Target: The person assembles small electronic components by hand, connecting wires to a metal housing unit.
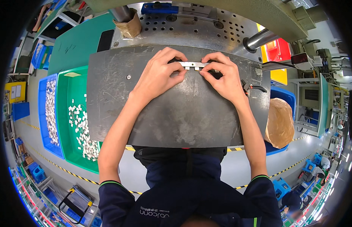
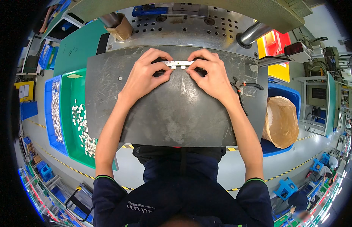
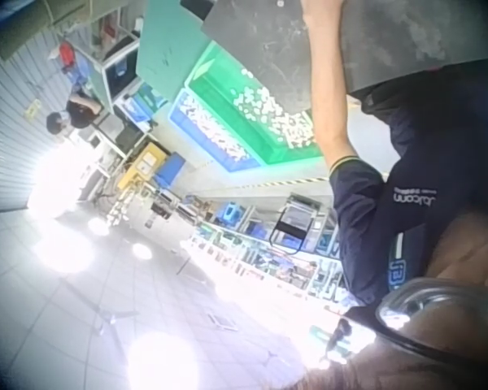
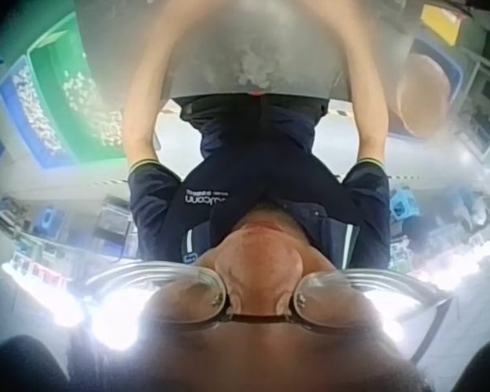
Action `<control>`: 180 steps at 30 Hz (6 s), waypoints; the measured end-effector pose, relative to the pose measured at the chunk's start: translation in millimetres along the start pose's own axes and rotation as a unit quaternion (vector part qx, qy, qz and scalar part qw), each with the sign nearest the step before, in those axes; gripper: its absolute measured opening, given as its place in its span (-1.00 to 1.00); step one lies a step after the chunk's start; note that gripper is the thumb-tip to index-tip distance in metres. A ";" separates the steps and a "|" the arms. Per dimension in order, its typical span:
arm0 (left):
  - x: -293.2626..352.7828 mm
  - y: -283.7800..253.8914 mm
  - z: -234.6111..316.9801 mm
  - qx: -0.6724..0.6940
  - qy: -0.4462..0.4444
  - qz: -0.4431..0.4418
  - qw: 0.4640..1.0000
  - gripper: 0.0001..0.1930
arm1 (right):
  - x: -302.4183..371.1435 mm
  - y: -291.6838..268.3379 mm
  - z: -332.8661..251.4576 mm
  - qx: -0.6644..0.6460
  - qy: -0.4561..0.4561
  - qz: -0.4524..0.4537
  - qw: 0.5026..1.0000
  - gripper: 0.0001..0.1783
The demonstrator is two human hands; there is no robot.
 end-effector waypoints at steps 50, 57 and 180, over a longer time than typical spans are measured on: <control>2.7 2.5 -3.2 0.033 -0.043 -0.005 0.999 -0.91 | 6.8 7.0 -12.8 0.036 0.009 0.064 0.997 -0.89; 3.8 3.8 -3.3 0.034 -0.037 0.000 0.999 -0.89 | 6.2 6.1 -13.6 0.033 0.004 0.057 0.998 -0.88; 59.5 -25.7 84.4 0.023 -0.140 -0.012 0.990 -0.49 | 32.4 -21.5 -76.0 0.121 -0.117 -0.032 0.985 -0.30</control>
Point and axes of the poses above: each hand's wrist, its own x-axis away from the middle knuckle, its own y-axis out of the palm, z = x × y, the point moved 6 cm from there along -x, towards the middle knuckle, and after that the axes turned 6 degrees about x, right-handed, at the moved point
